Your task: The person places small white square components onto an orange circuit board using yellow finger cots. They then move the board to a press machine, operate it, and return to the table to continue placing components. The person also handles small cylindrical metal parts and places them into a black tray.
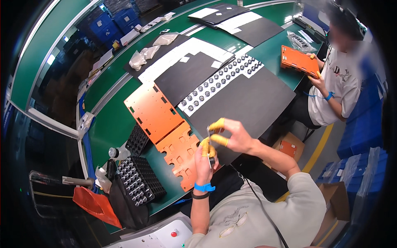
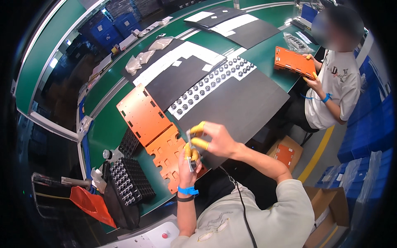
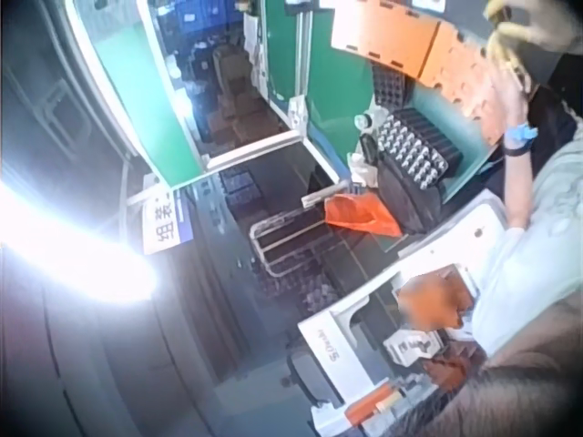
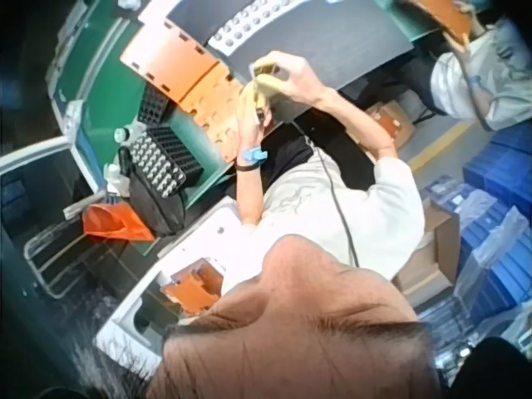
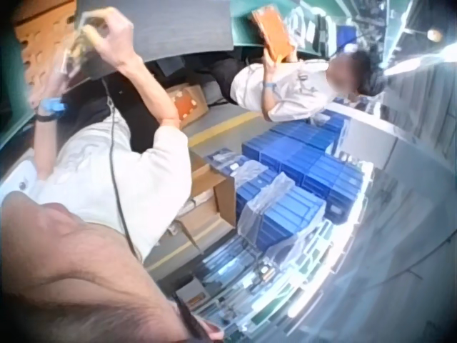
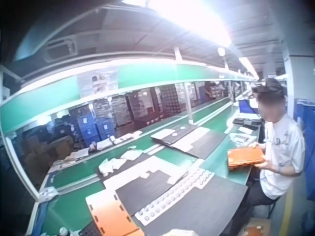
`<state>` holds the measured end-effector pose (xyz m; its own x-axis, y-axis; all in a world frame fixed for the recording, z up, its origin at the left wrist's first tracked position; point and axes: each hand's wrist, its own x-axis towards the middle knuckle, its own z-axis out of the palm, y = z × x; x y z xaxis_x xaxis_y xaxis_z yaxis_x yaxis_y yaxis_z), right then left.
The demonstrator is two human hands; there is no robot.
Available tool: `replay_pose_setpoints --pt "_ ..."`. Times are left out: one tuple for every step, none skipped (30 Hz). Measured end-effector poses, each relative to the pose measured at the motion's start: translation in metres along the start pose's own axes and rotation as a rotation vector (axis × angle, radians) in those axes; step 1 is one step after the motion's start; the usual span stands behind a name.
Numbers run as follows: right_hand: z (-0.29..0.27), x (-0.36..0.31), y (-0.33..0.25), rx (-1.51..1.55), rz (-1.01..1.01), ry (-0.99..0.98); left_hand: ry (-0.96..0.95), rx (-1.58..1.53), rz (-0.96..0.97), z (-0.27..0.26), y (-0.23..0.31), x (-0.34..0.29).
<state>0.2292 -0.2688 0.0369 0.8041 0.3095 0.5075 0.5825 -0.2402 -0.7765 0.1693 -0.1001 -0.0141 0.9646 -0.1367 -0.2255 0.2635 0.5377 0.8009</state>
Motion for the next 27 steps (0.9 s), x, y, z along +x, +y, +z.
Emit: replay_pose_setpoints --pt "-0.005 0.006 0.012 -0.053 -0.021 0.104 0.018 0.01 0.006 -0.002 0.001 0.0" --pt "-0.016 0.014 0.028 -0.126 0.032 0.189 0.031 0.024 0.01 -0.003 0.004 0.001" --pt "-0.028 0.023 0.046 -0.198 0.085 0.269 0.048 0.037 0.016 -0.004 0.008 0.0" --pt "-0.039 0.027 0.069 -0.354 0.11 0.304 0.056 0.05 0.033 -0.006 0.01 -0.002" --pt "-0.048 0.03 0.092 -0.506 0.136 0.338 0.068 0.061 0.029 -0.007 0.01 -0.003" --pt "-0.054 0.033 0.11 -0.573 0.172 0.338 0.078 0.071 0.027 -0.008 0.009 -0.002" --pt "-0.057 0.037 0.127 -0.636 0.202 0.332 0.095 0.079 0.031 -0.009 0.009 -0.002" --pt "-0.061 0.041 0.143 -0.7 0.236 0.325 0.101 0.089 0.028 -0.01 0.008 -0.001" --pt "-0.067 0.047 0.161 -0.683 0.3 0.334 0.095 0.099 0.027 -0.01 0.006 -0.001" --pt "-0.074 0.052 0.181 -0.786 0.293 0.375 0.087 0.112 0.025 -0.01 0.005 0.0" --pt "-0.079 0.058 0.199 -0.887 0.28 0.413 0.084 0.124 0.027 -0.011 0.003 -0.001" --pt "-0.085 0.063 0.212 -0.967 0.287 0.42 0.087 0.131 0.025 -0.009 0.003 -0.002" --pt "-0.091 0.066 0.224 -1.047 0.295 0.427 0.09 0.139 0.022 -0.007 0.004 -0.004" --pt "-0.093 0.072 0.229 -1.124 0.296 0.432 0.097 0.145 0.026 -0.006 0.004 -0.005" --pt "-0.095 0.076 0.234 -1.181 0.296 0.424 0.089 0.142 0.025 -0.006 0.004 -0.006" --pt "-0.096 0.079 0.239 -1.239 0.297 0.417 0.08 0.139 0.023 -0.005 0.004 -0.006" --pt "-0.096 0.081 0.243 -1.295 0.299 0.405 0.075 0.135 0.02 -0.005 0.003 -0.007" --pt "-0.097 0.083 0.246 -1.297 0.311 0.417 0.074 0.143 0.014 -0.004 0.004 -0.008" --pt "-0.099 0.084 0.249 -1.3 0.324 0.43 0.074 0.144 0.014 -0.002 0.003 -0.009" --pt "-0.099 0.086 0.248 -1.299 0.333 0.442 0.08 0.145 0.017 0.0 0.003 -0.01" --pt "-0.1 0.087 0.248 -1.3 0.348 0.431 0.083 0.147 0.02 0.003 0.004 -0.011" --pt "-0.102 0.087 0.247 -1.301 0.365 0.421 0.074 0.148 0.022 0.006 0.006 -0.014" --pt "-0.103 0.088 0.241 -1.303 0.381 0.408 0.061 0.16 0.027 0.005 0.005 -0.014" --pt "-0.102 0.087 0.235 -1.251 0.358 0.435 0.046 0.173 0.032 0.003 0.004 -0.013" --pt "-0.1 0.083 0.229 -1.201 0.336 0.462 0.029 0.186 0.036 0.003 0.003 -0.013" --pt "-0.095 0.08 0.214 -1.148 0.31 0.486 0.026 0.1 0.01 0.004 0.005 -0.014" --pt "-0.086 0.076 0.191 -0.997 0.241 0.485 0.022 0.011 -0.016 0.008 0.008 -0.014"
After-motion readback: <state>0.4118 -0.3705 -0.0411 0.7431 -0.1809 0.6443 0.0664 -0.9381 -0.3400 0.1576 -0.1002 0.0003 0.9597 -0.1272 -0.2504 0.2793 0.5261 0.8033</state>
